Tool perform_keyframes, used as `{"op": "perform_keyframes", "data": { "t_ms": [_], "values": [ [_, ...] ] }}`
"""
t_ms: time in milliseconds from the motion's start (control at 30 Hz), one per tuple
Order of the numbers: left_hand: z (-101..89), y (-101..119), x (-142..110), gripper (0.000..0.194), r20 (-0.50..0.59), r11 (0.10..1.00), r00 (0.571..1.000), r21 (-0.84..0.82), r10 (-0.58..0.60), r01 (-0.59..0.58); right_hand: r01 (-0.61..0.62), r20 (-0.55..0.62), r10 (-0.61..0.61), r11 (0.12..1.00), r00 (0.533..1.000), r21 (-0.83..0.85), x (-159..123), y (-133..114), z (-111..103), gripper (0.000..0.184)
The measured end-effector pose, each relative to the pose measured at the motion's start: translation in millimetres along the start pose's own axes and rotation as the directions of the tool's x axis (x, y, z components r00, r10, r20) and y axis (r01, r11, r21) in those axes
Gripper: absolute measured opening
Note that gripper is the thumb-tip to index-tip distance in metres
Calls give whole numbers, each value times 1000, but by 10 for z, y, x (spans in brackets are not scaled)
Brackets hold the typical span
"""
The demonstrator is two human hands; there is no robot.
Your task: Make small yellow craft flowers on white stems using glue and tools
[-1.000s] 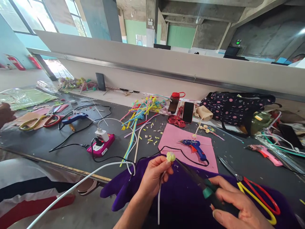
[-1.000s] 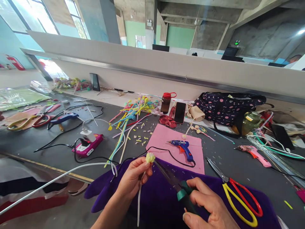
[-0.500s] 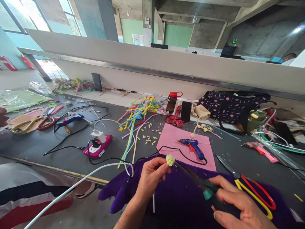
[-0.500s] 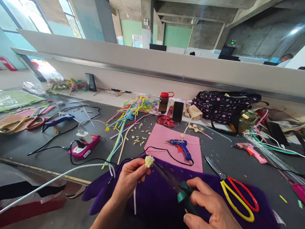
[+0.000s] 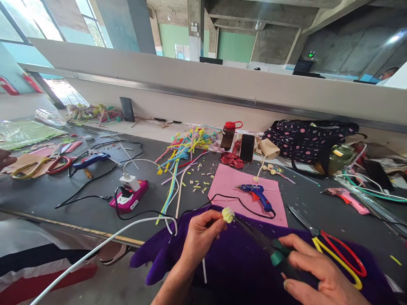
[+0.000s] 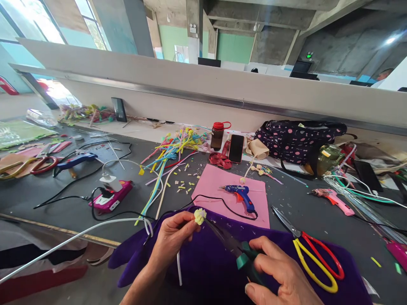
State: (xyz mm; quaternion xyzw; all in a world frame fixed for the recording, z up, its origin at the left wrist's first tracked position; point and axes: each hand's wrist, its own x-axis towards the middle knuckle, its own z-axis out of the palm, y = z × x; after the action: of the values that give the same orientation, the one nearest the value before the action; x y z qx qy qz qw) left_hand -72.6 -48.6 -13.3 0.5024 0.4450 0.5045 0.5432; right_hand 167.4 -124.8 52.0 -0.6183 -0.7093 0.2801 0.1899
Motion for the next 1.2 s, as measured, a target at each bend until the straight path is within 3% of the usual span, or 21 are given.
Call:
{"op": "perform_keyframes", "data": {
  "t_ms": [167, 333, 500, 900, 1200],
  "values": [
    [-25, -6, 6, 13, 8, 999, 1000, 39, 1, -2, -2, 10, 3, 999, 1000, -52, 4, 42, -6, 15],
    [-69, -18, 10, 14, 21, 992, 1000, 125, 23, -25, 121, 79, -109, 980, 991, -159, 42, 55, -59, 17],
    [-114, -18, 8, 13, 53, 970, 996, 231, 67, -78, 166, 96, -148, 957, 984, -236, 64, 26, -93, 16],
    [-192, 6, 19, 12, 108, 861, 974, 455, 198, -226, 133, 210, -73, 949, 975, -285, 80, 100, -134, 31],
    [-210, 24, 39, 12, 186, 778, 933, 515, 308, -360, 161, 232, -89, 936, 969, -314, 105, 100, -158, 26]
  ]
}}
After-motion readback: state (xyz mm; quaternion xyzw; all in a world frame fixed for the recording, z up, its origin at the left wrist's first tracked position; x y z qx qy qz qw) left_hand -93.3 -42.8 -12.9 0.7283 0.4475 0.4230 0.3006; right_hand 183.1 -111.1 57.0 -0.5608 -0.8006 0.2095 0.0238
